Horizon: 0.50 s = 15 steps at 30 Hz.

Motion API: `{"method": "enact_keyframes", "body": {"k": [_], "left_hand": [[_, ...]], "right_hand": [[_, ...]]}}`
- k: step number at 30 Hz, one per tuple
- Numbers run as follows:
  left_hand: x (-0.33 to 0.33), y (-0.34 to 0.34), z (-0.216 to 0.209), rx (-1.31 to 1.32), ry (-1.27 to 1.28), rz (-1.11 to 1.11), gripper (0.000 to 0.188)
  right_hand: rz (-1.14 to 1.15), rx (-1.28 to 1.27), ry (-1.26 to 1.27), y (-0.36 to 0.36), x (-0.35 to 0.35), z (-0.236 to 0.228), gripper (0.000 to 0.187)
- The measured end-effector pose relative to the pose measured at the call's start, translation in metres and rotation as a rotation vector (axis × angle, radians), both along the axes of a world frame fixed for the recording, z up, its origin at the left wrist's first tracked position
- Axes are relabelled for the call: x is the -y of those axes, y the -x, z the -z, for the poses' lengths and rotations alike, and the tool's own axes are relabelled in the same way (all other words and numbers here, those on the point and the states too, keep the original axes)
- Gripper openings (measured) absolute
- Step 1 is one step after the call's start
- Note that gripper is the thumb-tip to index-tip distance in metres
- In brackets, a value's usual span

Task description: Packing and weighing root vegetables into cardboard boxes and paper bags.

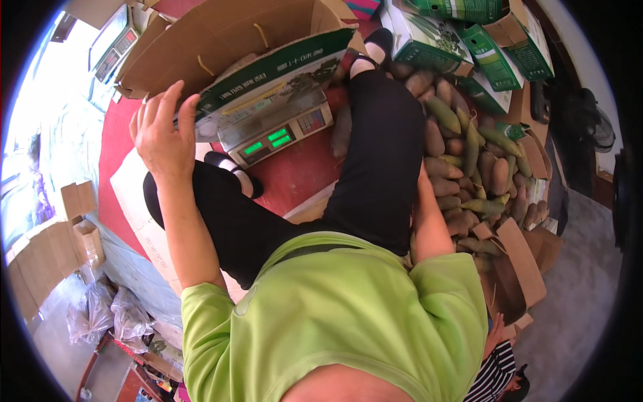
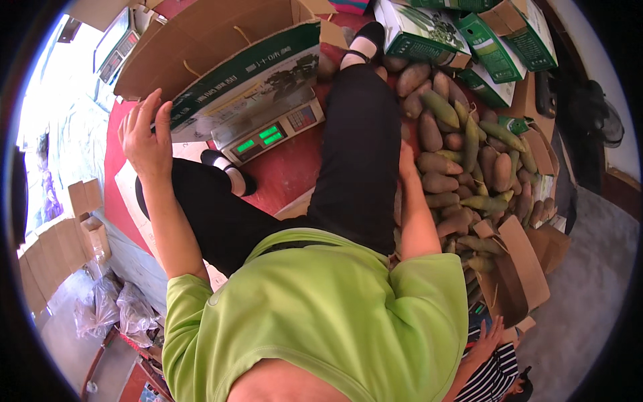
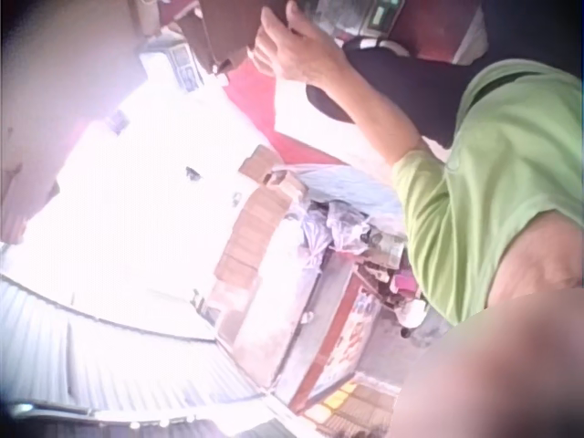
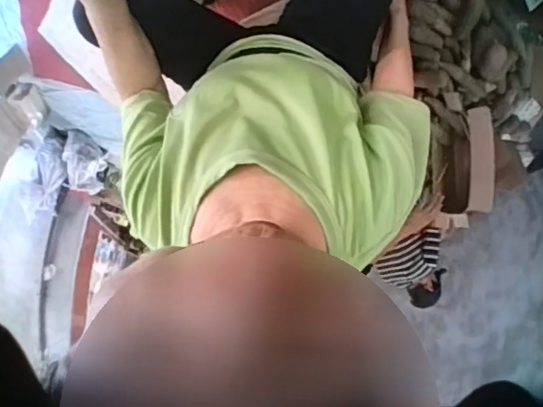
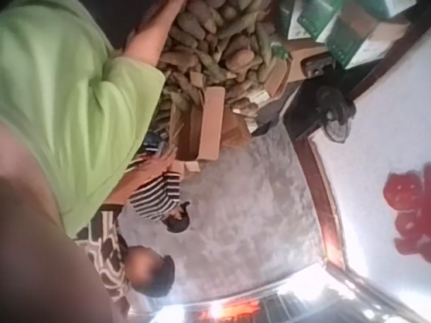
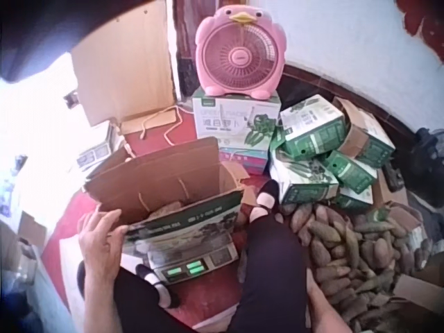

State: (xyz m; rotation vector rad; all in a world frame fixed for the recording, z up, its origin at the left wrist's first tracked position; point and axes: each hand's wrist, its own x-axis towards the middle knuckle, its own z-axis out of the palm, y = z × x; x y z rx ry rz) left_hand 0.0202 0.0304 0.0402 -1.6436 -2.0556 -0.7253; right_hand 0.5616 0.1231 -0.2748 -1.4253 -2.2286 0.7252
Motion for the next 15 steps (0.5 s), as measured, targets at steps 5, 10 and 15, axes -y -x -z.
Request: {"method": "enact_keyframes", "body": {"k": [5, 10, 15], "left_hand": [[0.019, 0.01, -0.005, -0.036, 0.018, -0.046, 0.026], [0.016, 0.013, -0.006, 0.017, -0.011, -0.038, 0.026], [0.018, 0.013, -0.01, 0.036, 0.014, 0.04, 0.028]], "right_hand": [[0.313, -0.584, 0.508, 0.137, -0.061, -0.14, 0.024], [0.123, -0.357, 0.333, 0.193, -0.125, -0.26, 0.032], [-0.122, -0.448, 0.069, 0.282, -0.159, -0.31, 0.045]]}}
